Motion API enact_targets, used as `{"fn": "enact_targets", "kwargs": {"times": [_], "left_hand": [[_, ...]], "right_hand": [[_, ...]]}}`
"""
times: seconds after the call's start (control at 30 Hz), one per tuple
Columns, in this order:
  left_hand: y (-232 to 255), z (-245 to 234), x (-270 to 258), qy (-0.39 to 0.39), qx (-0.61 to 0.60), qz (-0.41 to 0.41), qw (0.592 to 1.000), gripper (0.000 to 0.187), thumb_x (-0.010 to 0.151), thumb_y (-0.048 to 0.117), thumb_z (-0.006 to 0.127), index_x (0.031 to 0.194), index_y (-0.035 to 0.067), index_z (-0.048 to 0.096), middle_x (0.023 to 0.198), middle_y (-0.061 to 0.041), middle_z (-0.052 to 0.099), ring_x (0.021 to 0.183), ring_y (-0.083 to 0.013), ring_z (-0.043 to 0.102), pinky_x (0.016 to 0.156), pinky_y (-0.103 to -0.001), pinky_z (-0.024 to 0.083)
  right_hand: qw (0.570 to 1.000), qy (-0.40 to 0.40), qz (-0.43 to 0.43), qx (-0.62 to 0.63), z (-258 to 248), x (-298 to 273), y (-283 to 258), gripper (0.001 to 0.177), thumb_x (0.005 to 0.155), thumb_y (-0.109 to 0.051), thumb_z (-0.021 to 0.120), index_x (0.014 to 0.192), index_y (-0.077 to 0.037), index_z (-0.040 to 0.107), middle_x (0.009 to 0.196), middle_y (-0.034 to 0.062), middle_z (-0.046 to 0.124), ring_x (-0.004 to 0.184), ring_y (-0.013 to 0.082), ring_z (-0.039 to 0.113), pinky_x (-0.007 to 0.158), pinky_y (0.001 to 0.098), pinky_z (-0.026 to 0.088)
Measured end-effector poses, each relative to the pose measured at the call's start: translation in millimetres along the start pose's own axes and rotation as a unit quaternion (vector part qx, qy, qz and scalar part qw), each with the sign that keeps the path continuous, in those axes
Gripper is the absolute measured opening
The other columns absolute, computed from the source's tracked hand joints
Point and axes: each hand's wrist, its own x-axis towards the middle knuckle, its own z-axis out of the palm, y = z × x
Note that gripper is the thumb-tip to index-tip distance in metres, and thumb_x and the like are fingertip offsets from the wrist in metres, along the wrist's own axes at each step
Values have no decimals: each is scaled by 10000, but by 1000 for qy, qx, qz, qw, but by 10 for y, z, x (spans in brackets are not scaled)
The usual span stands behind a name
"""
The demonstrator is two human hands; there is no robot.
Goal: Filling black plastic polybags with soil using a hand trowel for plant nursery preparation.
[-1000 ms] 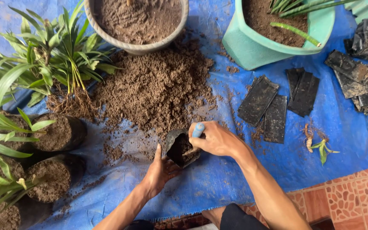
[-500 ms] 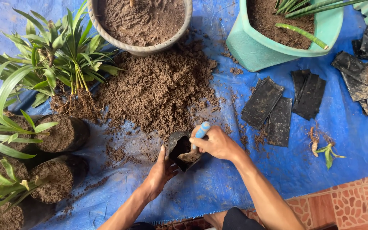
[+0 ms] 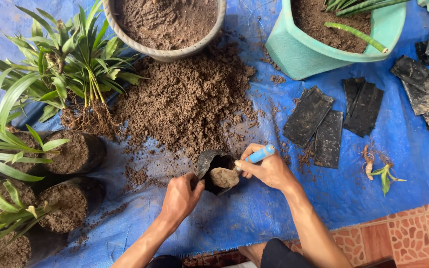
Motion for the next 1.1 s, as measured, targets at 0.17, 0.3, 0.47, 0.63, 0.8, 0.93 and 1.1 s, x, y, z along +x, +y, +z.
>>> {"fn": "enact_targets", "kwargs": {"times": [0.17,0.3,0.47,0.63,0.8,0.93,1.1], "left_hand": [[15,-10,9,10,-6,5,1000,172,930,140,669,932,-29,696,735,-159,756,442,-194,625,383,-273,572],[216,-200,5,19,-23,3,1000,624,1009,410,588,1402,-63,478,1253,-371,628,1204,-481,641,1016,-635,527],[285,-202,28,-72,-109,-32,991,749,1075,524,348,1484,-101,410,1432,-362,524,1384,-470,481,1145,-580,421],[195,-188,63,-96,-142,-71,983,839,1068,595,257,1479,-114,436,1478,-351,489,1450,-458,401,1220,-583,293],[232,-222,15,-93,-170,-78,978,798,1072,545,293,1476,-127,443,1496,-350,473,1471,-453,368,1232,-566,266],[185,-185,43,-95,-174,-80,977,805,1079,554,255,1486,-117,436,1506,-338,469,1479,-434,367,1233,-553,264],[274,-196,56,-96,-193,-88,973,841,1079,577,233,1477,-137,433,1509,-351,454,1486,-436,354,1238,-555,248]], "right_hand": [[997,-28,39,-63,76,-52,128,197,742,-132,862,770,-40,690,627,72,721,516,138,652,439,275,511],[999,-26,16,-18,58,-134,200,202,837,-142,770,901,26,678,736,239,757,652,282,785,621,398,650],[999,-1,-36,-20,149,-274,348,194,902,-129,711,926,64,725,767,242,756,678,296,787,649,386,662],[997,64,-51,8,147,-425,406,223,909,-173,721,890,49,737,715,212,771,644,270,793,634,387,669],[984,163,-61,-33,244,-470,462,149,879,-114,729,893,34,724,642,172,780,611,237,798,605,332,649],[982,178,-63,26,307,-396,505,144,923,-86,679,909,55,707,693,202,783,616,246,789,633,364,650],[978,184,-84,46,405,-321,440,139,900,-47,696,900,90,670,687,230,777,612,257,799,620,360,658]]}}
